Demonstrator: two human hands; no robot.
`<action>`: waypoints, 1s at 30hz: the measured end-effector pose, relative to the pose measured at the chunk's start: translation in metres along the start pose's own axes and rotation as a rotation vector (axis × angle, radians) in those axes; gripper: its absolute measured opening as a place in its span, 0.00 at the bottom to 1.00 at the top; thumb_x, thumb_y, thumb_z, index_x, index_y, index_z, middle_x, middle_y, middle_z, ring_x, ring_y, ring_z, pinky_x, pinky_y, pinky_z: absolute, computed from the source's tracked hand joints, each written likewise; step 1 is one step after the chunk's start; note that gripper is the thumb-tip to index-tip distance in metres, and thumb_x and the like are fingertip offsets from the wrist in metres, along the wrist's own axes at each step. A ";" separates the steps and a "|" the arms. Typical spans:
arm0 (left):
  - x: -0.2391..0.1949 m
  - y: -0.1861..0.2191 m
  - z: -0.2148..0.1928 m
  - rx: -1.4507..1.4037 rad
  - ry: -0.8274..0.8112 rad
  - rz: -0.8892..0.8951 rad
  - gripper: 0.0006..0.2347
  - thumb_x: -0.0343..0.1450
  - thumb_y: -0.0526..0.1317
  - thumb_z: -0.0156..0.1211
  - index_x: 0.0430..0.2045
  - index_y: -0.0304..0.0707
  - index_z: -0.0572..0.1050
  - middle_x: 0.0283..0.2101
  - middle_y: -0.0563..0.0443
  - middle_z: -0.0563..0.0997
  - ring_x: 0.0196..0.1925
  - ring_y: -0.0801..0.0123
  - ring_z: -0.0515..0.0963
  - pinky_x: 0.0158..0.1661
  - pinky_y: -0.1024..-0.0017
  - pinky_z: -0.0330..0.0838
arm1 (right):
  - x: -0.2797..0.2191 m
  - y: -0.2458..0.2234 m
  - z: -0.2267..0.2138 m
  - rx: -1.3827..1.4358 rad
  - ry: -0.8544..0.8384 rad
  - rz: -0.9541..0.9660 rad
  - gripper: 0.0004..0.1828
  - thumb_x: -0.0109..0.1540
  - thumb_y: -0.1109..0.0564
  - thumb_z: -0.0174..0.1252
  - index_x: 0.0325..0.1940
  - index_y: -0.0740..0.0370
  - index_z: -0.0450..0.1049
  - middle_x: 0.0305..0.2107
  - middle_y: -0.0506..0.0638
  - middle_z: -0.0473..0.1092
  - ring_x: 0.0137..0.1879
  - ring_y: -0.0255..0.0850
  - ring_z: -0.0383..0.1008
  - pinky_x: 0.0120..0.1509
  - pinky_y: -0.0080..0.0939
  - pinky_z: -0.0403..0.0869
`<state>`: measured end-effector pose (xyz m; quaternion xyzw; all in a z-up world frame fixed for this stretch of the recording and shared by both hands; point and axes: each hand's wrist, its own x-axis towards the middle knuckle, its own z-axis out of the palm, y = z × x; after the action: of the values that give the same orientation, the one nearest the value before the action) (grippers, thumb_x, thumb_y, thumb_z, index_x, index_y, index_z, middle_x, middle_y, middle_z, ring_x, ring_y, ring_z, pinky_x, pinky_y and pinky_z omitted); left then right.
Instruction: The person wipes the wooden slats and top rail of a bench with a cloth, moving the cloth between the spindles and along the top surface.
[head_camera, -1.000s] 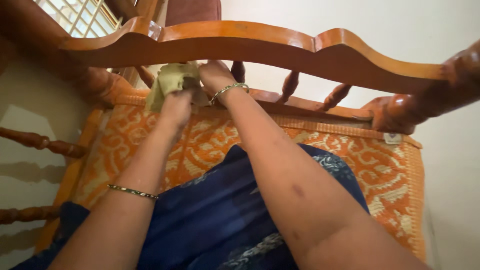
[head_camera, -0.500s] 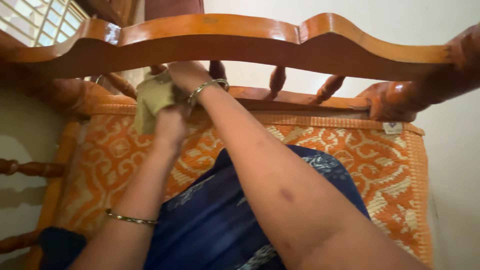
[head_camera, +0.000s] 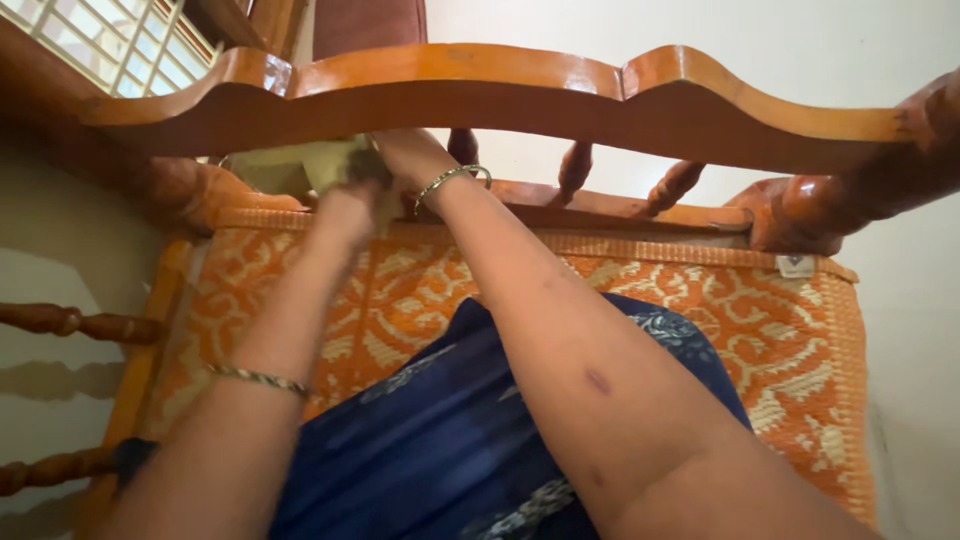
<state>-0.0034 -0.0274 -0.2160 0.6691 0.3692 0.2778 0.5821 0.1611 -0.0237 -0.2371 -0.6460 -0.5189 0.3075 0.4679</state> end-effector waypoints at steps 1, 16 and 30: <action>-0.014 0.000 0.007 0.026 -0.004 0.026 0.14 0.74 0.42 0.55 0.49 0.34 0.77 0.44 0.46 0.83 0.45 0.59 0.81 0.45 0.62 0.75 | 0.001 0.001 0.001 -0.010 0.002 -0.015 0.28 0.71 0.43 0.36 0.65 0.62 0.67 0.61 0.63 0.69 0.66 0.54 0.69 0.68 0.49 0.66; -0.096 0.087 0.063 1.237 -0.108 0.009 0.17 0.72 0.48 0.49 0.49 0.42 0.78 0.53 0.37 0.80 0.56 0.44 0.77 0.55 0.49 0.67 | -0.059 -0.104 -0.044 -0.214 -0.232 0.198 0.40 0.53 0.32 0.66 0.55 0.64 0.75 0.53 0.64 0.73 0.58 0.48 0.76 0.64 0.41 0.72; -0.144 0.135 -0.020 1.021 -0.162 0.338 0.22 0.64 0.40 0.62 0.54 0.33 0.72 0.71 0.29 0.58 0.65 0.36 0.65 0.59 0.51 0.63 | -0.099 -0.100 -0.026 -0.264 0.287 0.253 0.17 0.60 0.58 0.52 0.50 0.68 0.75 0.48 0.69 0.74 0.56 0.60 0.75 0.63 0.51 0.72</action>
<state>-0.0788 -0.1410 -0.0713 0.9360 0.2984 0.1008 0.1570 0.1185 -0.1236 -0.1439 -0.7987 -0.3974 0.1982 0.4061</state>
